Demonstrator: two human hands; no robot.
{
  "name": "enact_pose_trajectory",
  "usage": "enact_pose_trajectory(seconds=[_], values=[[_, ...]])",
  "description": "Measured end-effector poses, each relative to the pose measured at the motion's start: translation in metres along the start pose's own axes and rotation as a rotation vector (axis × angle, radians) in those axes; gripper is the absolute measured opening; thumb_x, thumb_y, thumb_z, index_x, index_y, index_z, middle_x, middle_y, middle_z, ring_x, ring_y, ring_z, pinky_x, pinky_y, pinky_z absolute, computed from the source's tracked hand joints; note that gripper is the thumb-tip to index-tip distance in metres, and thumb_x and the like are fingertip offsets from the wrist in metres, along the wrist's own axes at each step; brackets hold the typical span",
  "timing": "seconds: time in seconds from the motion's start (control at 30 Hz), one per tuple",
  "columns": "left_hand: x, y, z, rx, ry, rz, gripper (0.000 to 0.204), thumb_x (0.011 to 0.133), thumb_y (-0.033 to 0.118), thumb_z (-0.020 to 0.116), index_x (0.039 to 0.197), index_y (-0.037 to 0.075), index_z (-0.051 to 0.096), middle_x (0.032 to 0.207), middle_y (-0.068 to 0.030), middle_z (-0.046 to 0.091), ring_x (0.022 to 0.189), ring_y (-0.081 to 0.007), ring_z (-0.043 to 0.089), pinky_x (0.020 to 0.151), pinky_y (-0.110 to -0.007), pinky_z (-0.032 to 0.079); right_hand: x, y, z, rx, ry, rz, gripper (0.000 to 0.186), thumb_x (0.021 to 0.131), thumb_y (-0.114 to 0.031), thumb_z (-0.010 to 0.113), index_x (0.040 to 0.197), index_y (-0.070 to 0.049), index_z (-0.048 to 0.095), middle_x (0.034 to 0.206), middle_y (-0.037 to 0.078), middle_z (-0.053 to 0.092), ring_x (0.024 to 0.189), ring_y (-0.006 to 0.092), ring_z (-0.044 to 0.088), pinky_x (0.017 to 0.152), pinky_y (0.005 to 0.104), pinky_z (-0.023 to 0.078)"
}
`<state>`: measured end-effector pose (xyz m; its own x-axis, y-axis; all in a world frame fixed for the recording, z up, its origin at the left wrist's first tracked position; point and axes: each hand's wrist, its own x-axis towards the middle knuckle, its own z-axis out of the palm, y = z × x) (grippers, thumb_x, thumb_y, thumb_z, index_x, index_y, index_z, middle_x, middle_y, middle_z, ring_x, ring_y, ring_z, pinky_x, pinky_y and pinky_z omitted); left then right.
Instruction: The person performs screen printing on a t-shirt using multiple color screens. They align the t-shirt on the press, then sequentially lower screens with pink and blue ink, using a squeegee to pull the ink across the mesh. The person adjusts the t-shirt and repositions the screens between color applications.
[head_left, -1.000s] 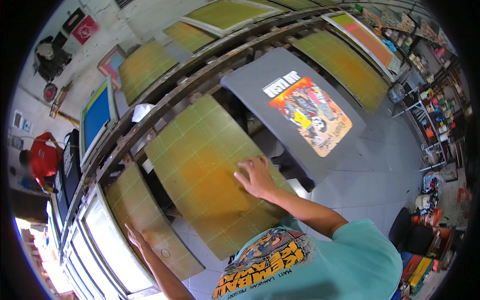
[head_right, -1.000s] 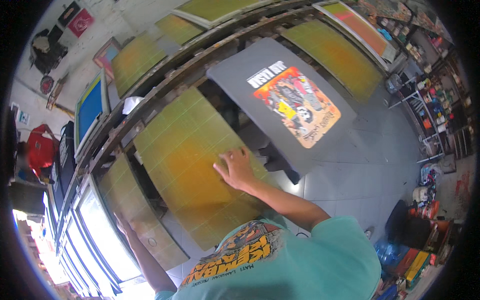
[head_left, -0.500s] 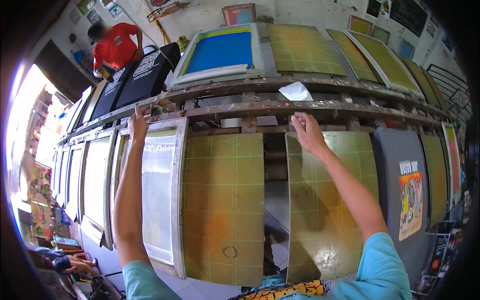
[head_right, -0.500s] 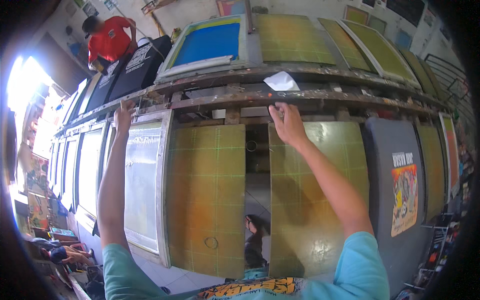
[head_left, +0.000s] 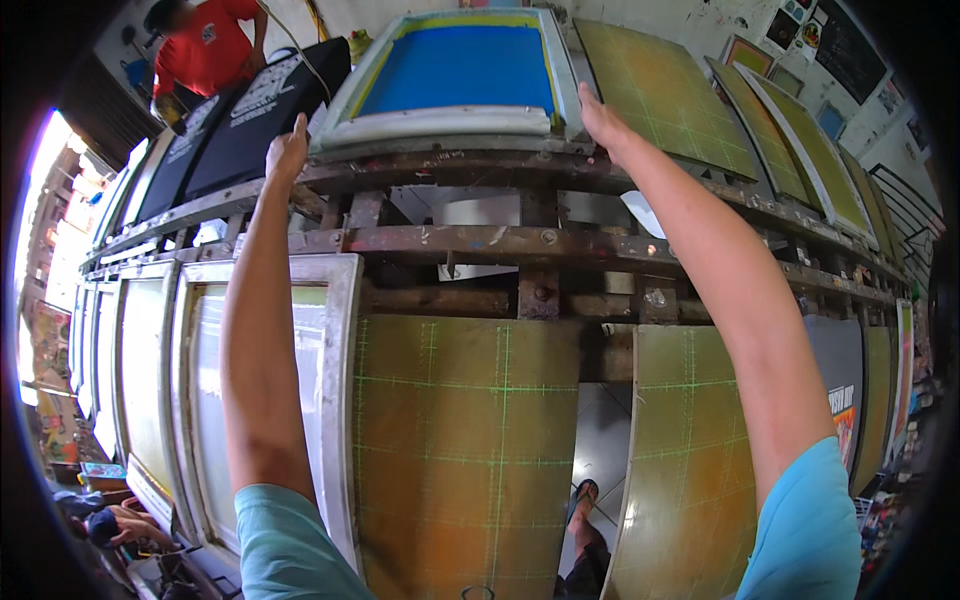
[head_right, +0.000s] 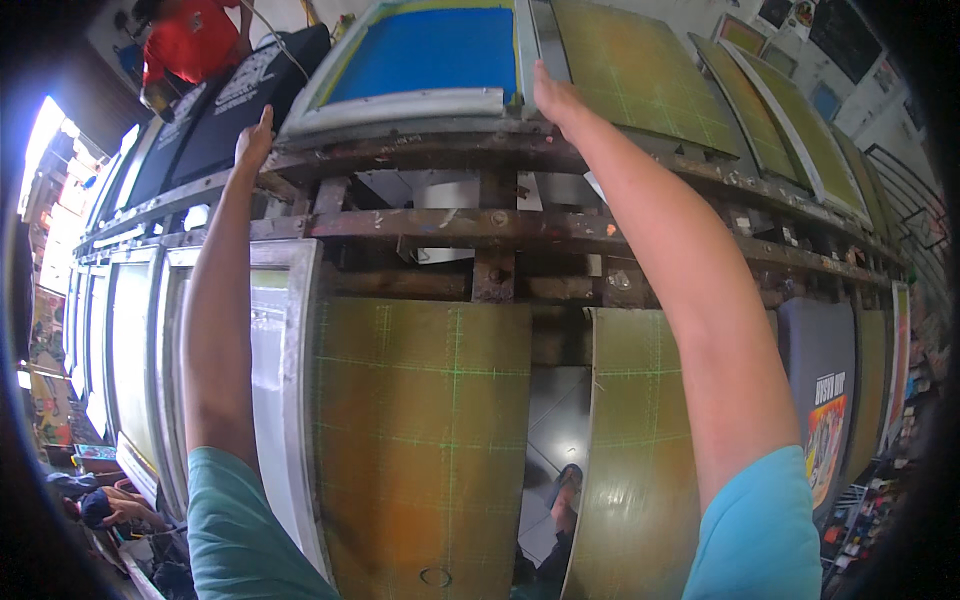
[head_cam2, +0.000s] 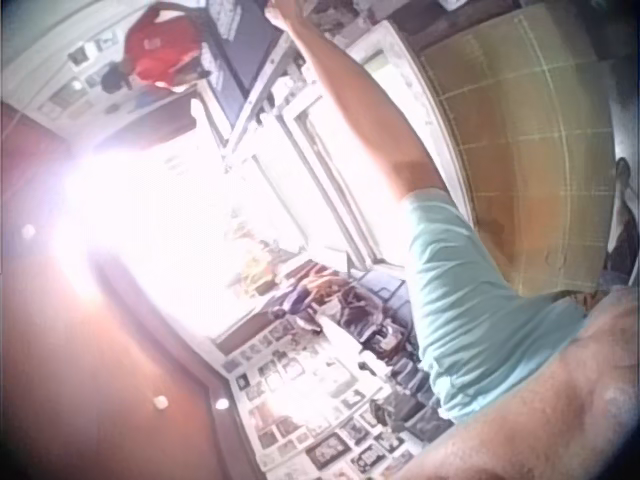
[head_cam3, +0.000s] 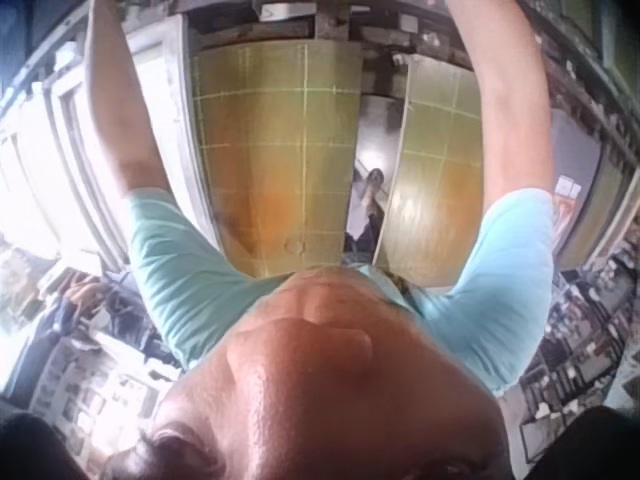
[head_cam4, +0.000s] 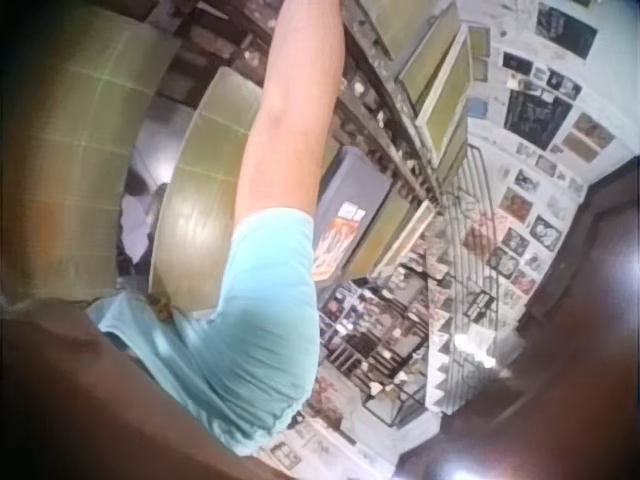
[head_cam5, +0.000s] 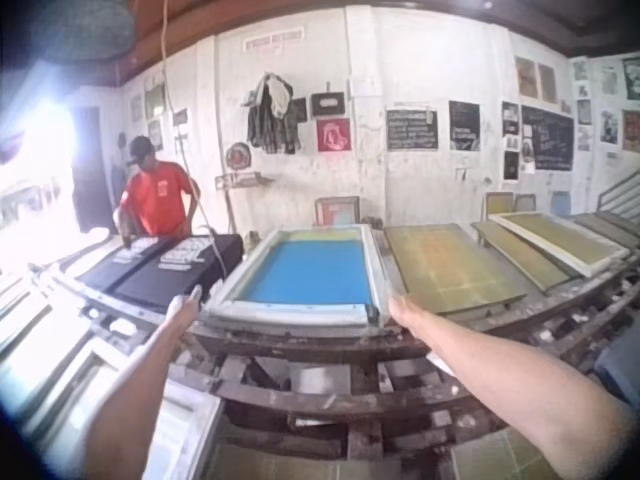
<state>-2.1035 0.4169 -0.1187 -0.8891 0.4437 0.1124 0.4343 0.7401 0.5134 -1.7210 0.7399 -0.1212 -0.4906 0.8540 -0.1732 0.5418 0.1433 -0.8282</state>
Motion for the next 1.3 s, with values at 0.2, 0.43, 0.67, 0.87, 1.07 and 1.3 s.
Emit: enact_pose_trajectory(seconds=[0.2, 0.43, 0.67, 0.87, 1.07, 1.3], values=[[0.066, -0.049, 0.017, -0.34, -0.093, -0.22, 0.105, 0.09, 0.081, 0.042, 0.135, -0.013, 0.055, 0.141, -0.0339, 0.053, 0.136, -0.0399, 0.05, 0.113, -0.043, 0.036, 0.022, -0.031, 0.045, 0.192, 0.169, 0.227, 0.089, 0.099, -0.071, 0.031, 0.141, 0.005, 0.051, 0.147, 0.024, 0.05, 0.135, 0.038, 0.049, 0.108, 0.0486, 0.04], [0.016, -0.015, 0.002, -0.859, -0.325, -0.275, 0.109, 0.087, 0.083, 0.048, 0.148, -0.006, 0.045, 0.143, -0.0235, 0.054, 0.131, -0.03, 0.051, 0.11, -0.043, 0.039, -0.015, -0.017, 0.005, 0.231, 0.225, 0.169, 0.096, 0.098, -0.075, 0.033, 0.144, 0.008, 0.047, 0.146, 0.029, 0.05, 0.135, 0.039, 0.049, 0.108, 0.0491, 0.04], [-0.163, 0.03, -0.085, -0.834, -0.408, -0.144, 0.093, 0.091, 0.081, 0.043, 0.135, 0.0, 0.055, 0.129, -0.0152, 0.057, 0.114, -0.0238, 0.055, 0.098, -0.034, 0.042, -0.158, 0.019, -0.095, 0.245, 0.293, 0.126, 0.102, 0.096, -0.078, 0.034, 0.123, 0.017, 0.057, 0.124, 0.03, 0.061, 0.114, 0.0315, 0.055, 0.1, 0.0445, 0.041], [-0.421, 0.109, -0.125, -0.85, -0.633, -0.12, 0.076, 0.105, 0.061, 0.037, 0.153, 0.002, 0.041, 0.143, -0.0107, 0.054, 0.127, -0.0199, 0.053, 0.106, -0.032, 0.044, -0.37, 0.162, -0.233, 0.287, 0.518, 0.089, 0.1, 0.1, -0.075, 0.027, 0.118, 0.017, 0.063, 0.116, 0.026, 0.067, 0.109, 0.028, 0.057, 0.1, 0.0425, 0.042], [-0.688, 0.123, -0.107, -0.876, -0.369, -0.329, 0.076, 0.105, 0.055, 0.047, 0.151, -0.005, 0.04, 0.153, -0.0154, 0.044, 0.14, -0.0237, 0.042, 0.115, -0.035, 0.033, -0.599, 0.254, -0.333, 0.42, 0.503, 0.208, 0.092, 0.106, -0.064, 0.024, 0.126, 0.018, 0.058, 0.13, 0.029, 0.064, 0.125, 0.0351, 0.058, 0.107, 0.0371, 0.041], [-0.935, 0.212, -0.042, -0.836, -0.296, -0.274, 0.044, 0.107, 0.045, 0.049, 0.091, 0.006, 0.062, 0.074, 0.0043, 0.044, 0.068, -0.0064, 0.039, 0.059, -0.028, 0.031, -0.801, 0.449, -0.455, 0.042, 0.735, 0.199, 0.075, 0.109, -0.055, 0.026, 0.081, 0.009, 0.053, 0.066, 0.022, 0.049, 0.065, 0.0275, 0.042, 0.066, 0.048, 0.036]])
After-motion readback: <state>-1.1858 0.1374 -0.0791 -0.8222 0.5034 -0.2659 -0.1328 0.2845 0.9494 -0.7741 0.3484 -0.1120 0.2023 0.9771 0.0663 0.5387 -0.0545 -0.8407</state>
